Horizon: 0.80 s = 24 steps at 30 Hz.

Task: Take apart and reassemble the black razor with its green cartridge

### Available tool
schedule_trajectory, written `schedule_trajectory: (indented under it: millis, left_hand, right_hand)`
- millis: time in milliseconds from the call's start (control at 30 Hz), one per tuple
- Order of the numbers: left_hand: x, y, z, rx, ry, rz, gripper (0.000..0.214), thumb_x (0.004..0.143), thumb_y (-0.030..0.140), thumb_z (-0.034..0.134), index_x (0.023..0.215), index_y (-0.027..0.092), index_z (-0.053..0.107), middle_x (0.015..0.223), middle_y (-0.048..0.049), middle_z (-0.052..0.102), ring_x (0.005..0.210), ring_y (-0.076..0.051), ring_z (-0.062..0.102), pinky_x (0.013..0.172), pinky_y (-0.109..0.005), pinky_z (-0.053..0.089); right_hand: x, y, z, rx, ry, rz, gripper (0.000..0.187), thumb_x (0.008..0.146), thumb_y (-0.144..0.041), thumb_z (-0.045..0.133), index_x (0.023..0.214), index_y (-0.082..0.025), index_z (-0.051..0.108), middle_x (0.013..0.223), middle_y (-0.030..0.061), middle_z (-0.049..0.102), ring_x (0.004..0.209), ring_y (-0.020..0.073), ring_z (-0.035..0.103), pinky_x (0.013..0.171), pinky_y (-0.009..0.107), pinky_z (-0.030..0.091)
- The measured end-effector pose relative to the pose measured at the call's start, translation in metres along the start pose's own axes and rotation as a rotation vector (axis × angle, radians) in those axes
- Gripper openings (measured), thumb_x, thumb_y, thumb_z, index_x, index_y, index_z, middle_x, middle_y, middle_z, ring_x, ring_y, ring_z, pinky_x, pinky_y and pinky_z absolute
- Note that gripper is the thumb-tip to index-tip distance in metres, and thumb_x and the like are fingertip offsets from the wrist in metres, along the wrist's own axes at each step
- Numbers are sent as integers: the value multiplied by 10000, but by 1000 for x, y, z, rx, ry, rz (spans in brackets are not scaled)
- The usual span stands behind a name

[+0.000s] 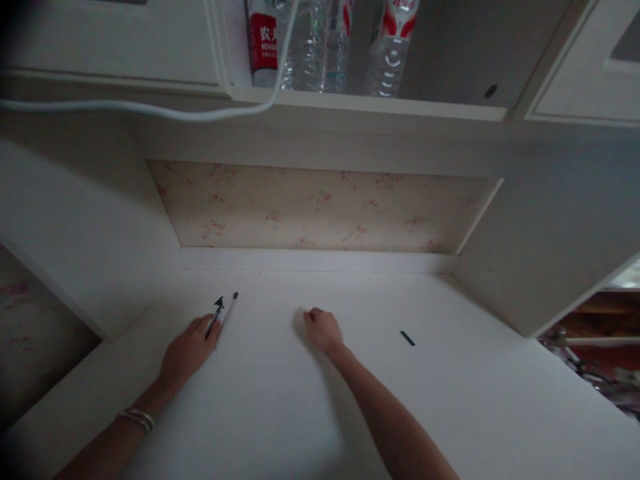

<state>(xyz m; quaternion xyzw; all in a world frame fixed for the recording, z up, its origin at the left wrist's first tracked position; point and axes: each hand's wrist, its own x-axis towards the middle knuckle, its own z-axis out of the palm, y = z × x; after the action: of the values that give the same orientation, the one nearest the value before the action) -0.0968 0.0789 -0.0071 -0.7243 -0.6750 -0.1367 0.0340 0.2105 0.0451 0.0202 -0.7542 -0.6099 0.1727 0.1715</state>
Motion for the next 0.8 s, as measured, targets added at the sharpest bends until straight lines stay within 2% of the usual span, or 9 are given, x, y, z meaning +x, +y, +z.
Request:
schedule_trajectory:
  millis: [100, 200, 267, 300, 400, 500, 600, 700, 800]
  left_hand:
    - [-1, 0, 1, 57, 42, 36, 405, 932, 427, 301, 1184, 197, 518, 1068, -96, 598, 788, -221, 636, 630, -296, 458]
    - [-1, 0, 2, 66, 44, 39, 419, 926, 445, 311, 1197, 199, 515, 1054, -93, 585, 778, -219, 632, 635, -304, 459]
    - [-1, 0, 2, 53, 26, 30, 425, 920, 453, 329, 1202, 197, 517, 1059, -95, 578, 794, -218, 627, 651, -306, 461]
    - [-1, 1, 1, 46, 17, 22, 425, 917, 455, 339, 1207, 200, 516, 1065, -96, 575, 803, -216, 625, 661, -305, 461]
    - [-1, 2, 1, 27, -3, -3, 417, 915, 449, 357, 1223, 214, 510, 1081, -93, 570, 817, -202, 620, 682, -293, 460]
    - [-3, 3, 0, 31, -5, -12, 396, 923, 427, 351, 1217, 220, 517, 1087, -87, 564, 823, -191, 618, 690, -283, 458]
    - [-4, 3, 0, 47, 18, 13, 387, 933, 413, 328, 1206, 220, 524, 1085, -82, 558, 821, -187, 619, 679, -274, 457]
    - [-5, 3, 0, 62, 30, 37, 398, 935, 420, 312, 1199, 216, 528, 1060, -78, 558, 781, -183, 623, 645, -269, 456]
    - [-4, 3, 0, 60, 40, 26, 393, 934, 412, 319, 1201, 213, 529, 1052, -77, 561, 769, -181, 621, 641, -268, 458]
  right_hand:
    - [-5, 73, -47, -130, 84, 158, 352, 959, -346, 358, 1040, -163, 648, 1010, 137, 688, 957, 244, 628, 739, 274, 416]
    - [-15, 137, -85, -240, 107, 288, 326, 930, -318, 401, 1114, -154, 613, 1085, 164, 652, 988, 277, 614, 759, 321, 425]
    - [-22, 169, -101, -301, 100, 356, 353, 897, -326, 457, 1169, -140, 584, 1207, 193, 579, 1014, 308, 601, 759, 354, 432]
    - [-25, 183, -106, -322, 82, 381, 365, 879, -345, 486, 1155, -133, 597, 1204, 204, 577, 1009, 323, 602, 749, 364, 437]
    - [-29, 208, -111, -349, -1, 403, 340, 864, -386, 513, 969, -110, 683, 1003, 203, 665, 935, 323, 634, 706, 347, 446]
    - [-26, 214, -105, -351, -39, 357, 304, 897, -349, 478, 901, -140, 698, 926, 161, 694, 920, 290, 643, 700, 314, 439]
    - [-19, 203, -93, -334, -47, 291, 278, 905, -312, 472, 890, -150, 697, 951, 153, 695, 936, 286, 635, 709, 308, 428]
    - [-9, 176, -78, -289, -47, 232, 272, 895, -295, 488, 842, -136, 702, 930, 168, 697, 913, 297, 637, 693, 311, 422]
    - [2, 133, -57, -205, -36, 158, 289, 900, -309, 482, 818, -141, 703, 886, 142, 704, 879, 264, 646, 671, 280, 422]
